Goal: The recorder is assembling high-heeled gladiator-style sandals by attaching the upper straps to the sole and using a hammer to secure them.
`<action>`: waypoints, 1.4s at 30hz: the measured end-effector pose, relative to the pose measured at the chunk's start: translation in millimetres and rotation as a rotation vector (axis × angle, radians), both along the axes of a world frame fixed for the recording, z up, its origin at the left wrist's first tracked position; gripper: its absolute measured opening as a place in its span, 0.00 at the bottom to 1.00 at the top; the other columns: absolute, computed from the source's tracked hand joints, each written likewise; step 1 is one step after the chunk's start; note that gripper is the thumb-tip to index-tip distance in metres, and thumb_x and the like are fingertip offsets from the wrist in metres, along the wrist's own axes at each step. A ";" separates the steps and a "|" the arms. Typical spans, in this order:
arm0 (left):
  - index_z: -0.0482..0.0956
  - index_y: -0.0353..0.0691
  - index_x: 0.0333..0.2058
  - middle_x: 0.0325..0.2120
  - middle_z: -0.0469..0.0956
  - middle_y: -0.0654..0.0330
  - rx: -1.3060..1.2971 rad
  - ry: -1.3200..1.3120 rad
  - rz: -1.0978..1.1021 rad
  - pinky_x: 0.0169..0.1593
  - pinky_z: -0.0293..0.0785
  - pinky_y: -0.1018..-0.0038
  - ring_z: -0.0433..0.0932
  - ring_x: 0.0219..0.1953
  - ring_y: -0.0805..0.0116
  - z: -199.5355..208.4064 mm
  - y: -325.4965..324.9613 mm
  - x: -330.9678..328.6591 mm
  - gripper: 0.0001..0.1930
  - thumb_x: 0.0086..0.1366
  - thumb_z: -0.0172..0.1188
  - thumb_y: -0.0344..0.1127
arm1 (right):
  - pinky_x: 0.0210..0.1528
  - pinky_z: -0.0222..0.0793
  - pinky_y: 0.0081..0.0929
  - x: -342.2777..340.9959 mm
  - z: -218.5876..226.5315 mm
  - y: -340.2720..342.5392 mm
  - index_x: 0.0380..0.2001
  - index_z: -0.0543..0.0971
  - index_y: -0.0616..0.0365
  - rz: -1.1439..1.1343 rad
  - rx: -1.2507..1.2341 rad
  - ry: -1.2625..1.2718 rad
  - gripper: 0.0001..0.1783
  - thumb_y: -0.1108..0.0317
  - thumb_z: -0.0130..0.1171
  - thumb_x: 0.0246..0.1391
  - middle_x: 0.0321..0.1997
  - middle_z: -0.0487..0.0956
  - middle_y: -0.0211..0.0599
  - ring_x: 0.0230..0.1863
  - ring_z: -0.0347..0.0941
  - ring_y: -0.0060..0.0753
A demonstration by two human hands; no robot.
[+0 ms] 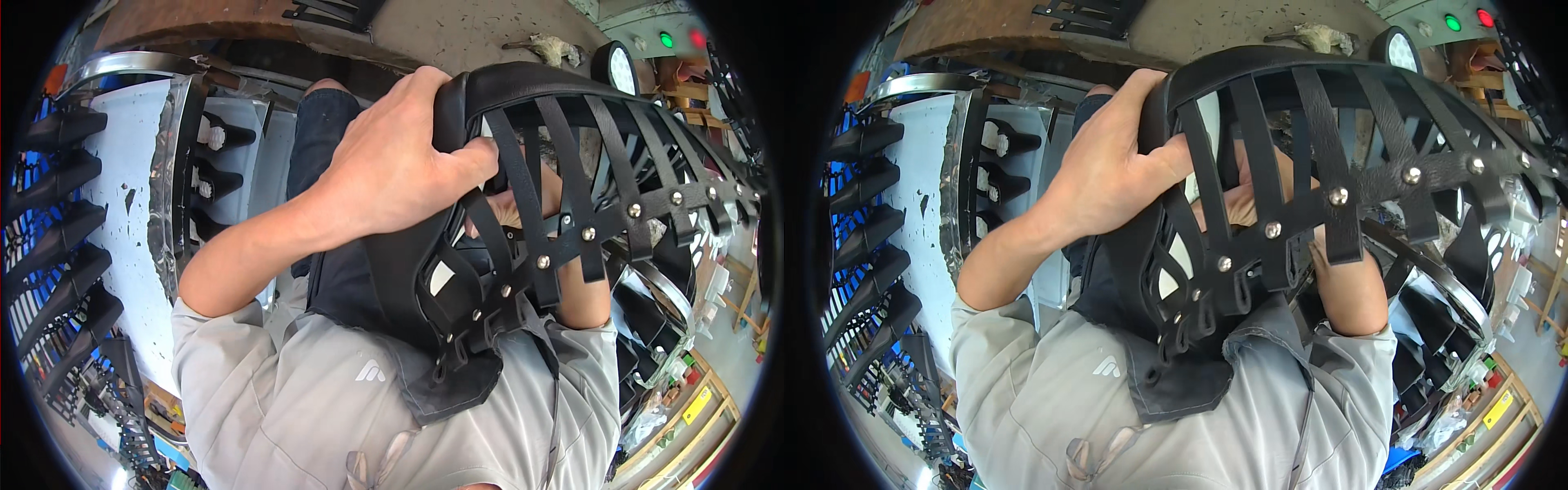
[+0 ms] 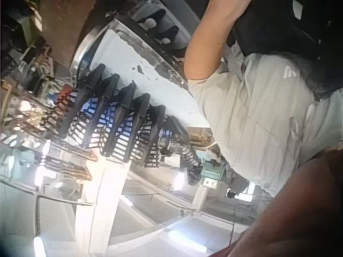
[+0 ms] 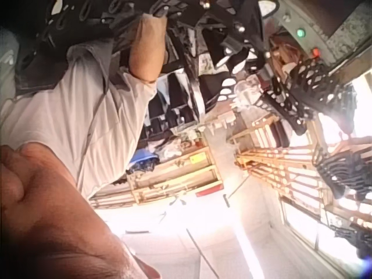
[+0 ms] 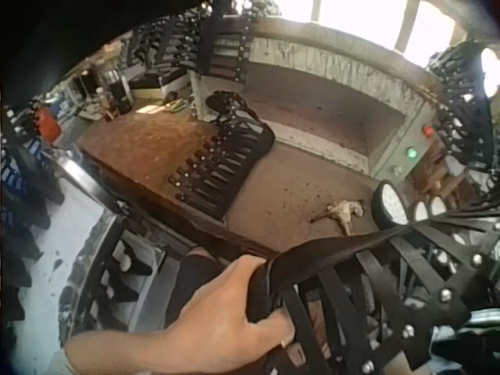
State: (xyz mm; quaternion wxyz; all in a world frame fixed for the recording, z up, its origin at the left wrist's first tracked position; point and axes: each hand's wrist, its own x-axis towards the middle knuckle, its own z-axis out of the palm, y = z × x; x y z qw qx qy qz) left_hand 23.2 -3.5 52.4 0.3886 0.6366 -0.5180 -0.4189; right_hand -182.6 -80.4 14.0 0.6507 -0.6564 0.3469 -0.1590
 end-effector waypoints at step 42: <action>0.73 0.32 0.37 0.36 0.75 0.49 -0.988 0.849 -0.118 0.53 0.72 0.59 0.76 0.43 0.53 0.3 51.0 25.5 0.17 0.59 0.66 0.39 | 0.45 0.71 0.42 88.0 81.3 14.7 0.62 0.55 0.72 0.581 -0.582 -0.137 0.65 0.31 0.67 0.33 0.40 0.78 0.59 0.42 0.76 0.59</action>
